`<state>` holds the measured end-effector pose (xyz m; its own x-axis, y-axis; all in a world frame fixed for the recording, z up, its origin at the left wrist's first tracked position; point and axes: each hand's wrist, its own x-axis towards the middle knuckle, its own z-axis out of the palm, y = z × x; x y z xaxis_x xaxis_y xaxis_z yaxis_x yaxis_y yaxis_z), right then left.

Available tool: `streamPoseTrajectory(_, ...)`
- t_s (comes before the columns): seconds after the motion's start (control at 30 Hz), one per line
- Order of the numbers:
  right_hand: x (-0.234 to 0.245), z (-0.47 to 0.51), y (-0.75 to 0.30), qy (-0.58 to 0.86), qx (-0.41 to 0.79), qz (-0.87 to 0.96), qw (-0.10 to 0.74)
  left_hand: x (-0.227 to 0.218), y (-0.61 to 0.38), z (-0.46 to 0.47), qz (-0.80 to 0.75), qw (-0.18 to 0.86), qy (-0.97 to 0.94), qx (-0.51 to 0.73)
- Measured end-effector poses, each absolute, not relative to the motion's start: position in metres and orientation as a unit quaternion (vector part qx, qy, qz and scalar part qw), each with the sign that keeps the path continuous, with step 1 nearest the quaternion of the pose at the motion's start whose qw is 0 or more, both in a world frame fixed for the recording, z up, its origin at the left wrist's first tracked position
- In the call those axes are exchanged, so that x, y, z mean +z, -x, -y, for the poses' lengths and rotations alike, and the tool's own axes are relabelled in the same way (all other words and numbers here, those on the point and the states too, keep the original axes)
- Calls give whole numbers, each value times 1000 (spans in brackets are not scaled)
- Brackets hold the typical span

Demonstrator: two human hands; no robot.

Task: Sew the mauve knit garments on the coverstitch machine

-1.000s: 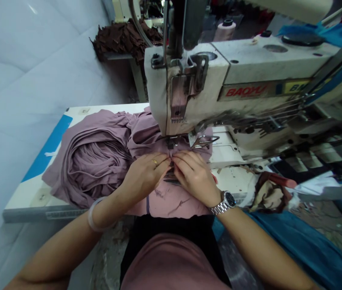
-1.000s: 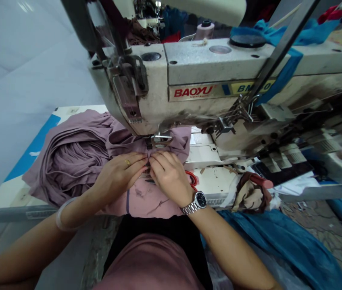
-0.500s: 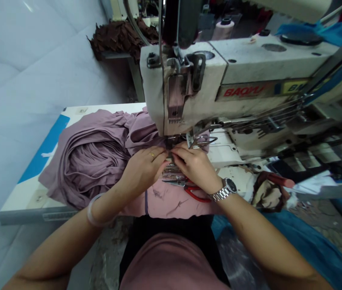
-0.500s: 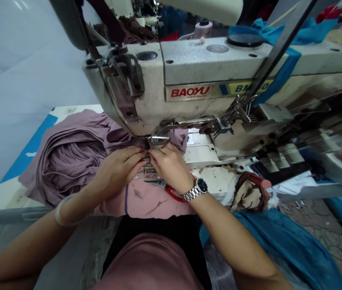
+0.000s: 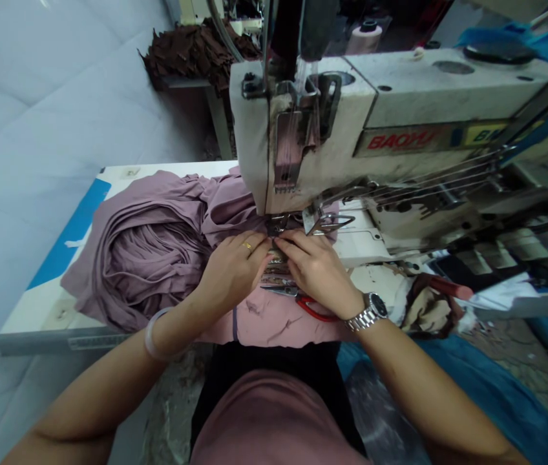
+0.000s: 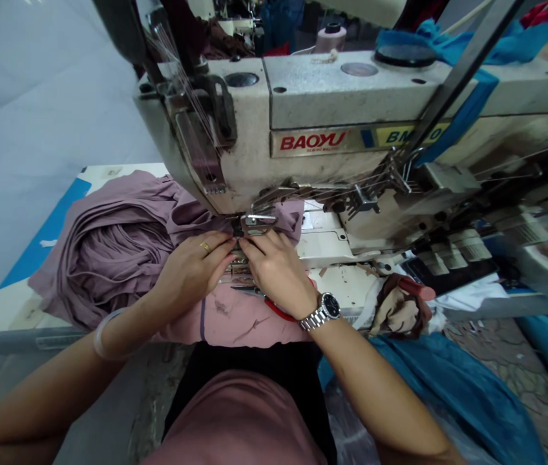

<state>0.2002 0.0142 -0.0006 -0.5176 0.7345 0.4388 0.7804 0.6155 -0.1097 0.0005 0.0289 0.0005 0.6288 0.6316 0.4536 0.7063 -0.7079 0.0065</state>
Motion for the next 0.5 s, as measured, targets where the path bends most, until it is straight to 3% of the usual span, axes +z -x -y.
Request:
streamPoseTrajectory(0.23,-7,-12,-200,376,-123,894,212,-1,-8,-21,378,86,896,-216)
streamPoseTrajectory(0.43,-1,-31,-236,398,-80,881,244,30,37,-68,404,-74,870,-273)
streamPoseTrajectory(0.5,3,-49,-248,418,-59,871,252,38,71,-107,501,-58,813,-290)
